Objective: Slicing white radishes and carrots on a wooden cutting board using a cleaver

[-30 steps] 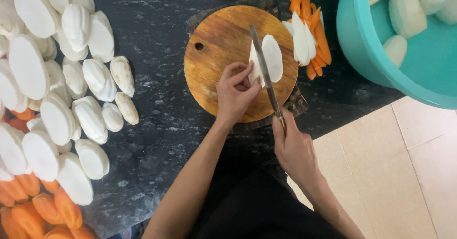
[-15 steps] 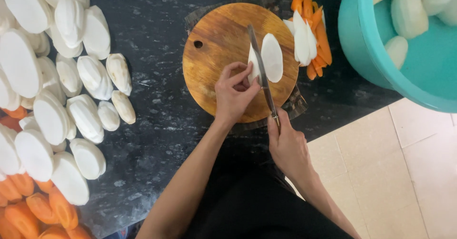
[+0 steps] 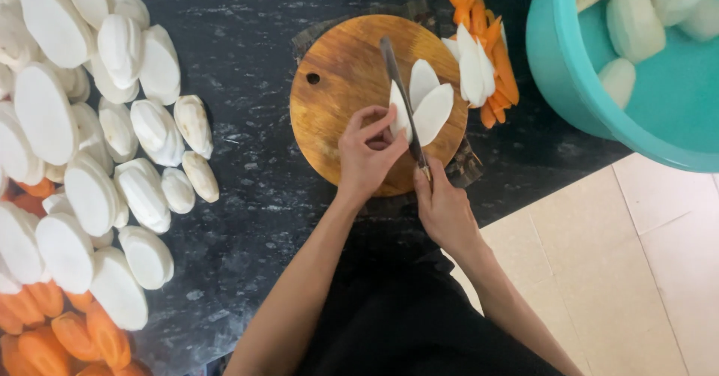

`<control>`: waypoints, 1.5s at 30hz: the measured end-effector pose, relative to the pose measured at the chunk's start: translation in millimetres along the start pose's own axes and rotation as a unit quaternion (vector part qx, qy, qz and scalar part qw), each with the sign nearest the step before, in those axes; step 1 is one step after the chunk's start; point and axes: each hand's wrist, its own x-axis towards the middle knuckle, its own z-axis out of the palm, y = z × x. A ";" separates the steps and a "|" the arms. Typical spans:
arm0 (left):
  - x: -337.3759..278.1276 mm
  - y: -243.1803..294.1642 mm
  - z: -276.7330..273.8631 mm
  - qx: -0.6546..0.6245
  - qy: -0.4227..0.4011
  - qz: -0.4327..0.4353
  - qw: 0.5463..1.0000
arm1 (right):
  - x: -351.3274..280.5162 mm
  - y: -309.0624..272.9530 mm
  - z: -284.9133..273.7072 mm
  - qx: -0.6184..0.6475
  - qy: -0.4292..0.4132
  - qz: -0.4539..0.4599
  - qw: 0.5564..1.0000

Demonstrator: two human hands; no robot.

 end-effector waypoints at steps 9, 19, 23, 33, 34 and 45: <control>-0.7 9.7 0.6 -0.004 -0.038 -0.017 0.999 | -39.6 -10.8 -23.0 0.039 0.021 0.012 0.999; 4.8 7.1 1.1 -0.006 -0.014 -0.024 1.000 | -39.9 -12.7 -26.4 0.078 0.000 -0.029 0.997; 6.5 12.7 2.2 -0.025 0.001 -0.060 0.998 | -36.2 -8.2 -25.6 0.082 0.000 -0.041 0.996; 16.6 9.2 13.4 -0.024 0.051 -0.135 0.989 | -37.3 -9.3 -26.2 0.062 0.047 -0.013 0.997; 16.6 13.5 12.5 -0.024 0.051 -0.136 0.989 | -38.3 -11.3 -27.4 0.062 0.047 -0.013 0.997; 15.9 22.4 13.2 -0.043 0.061 -0.127 0.989 | -36.3 -15.0 -25.8 0.021 0.069 -0.022 0.997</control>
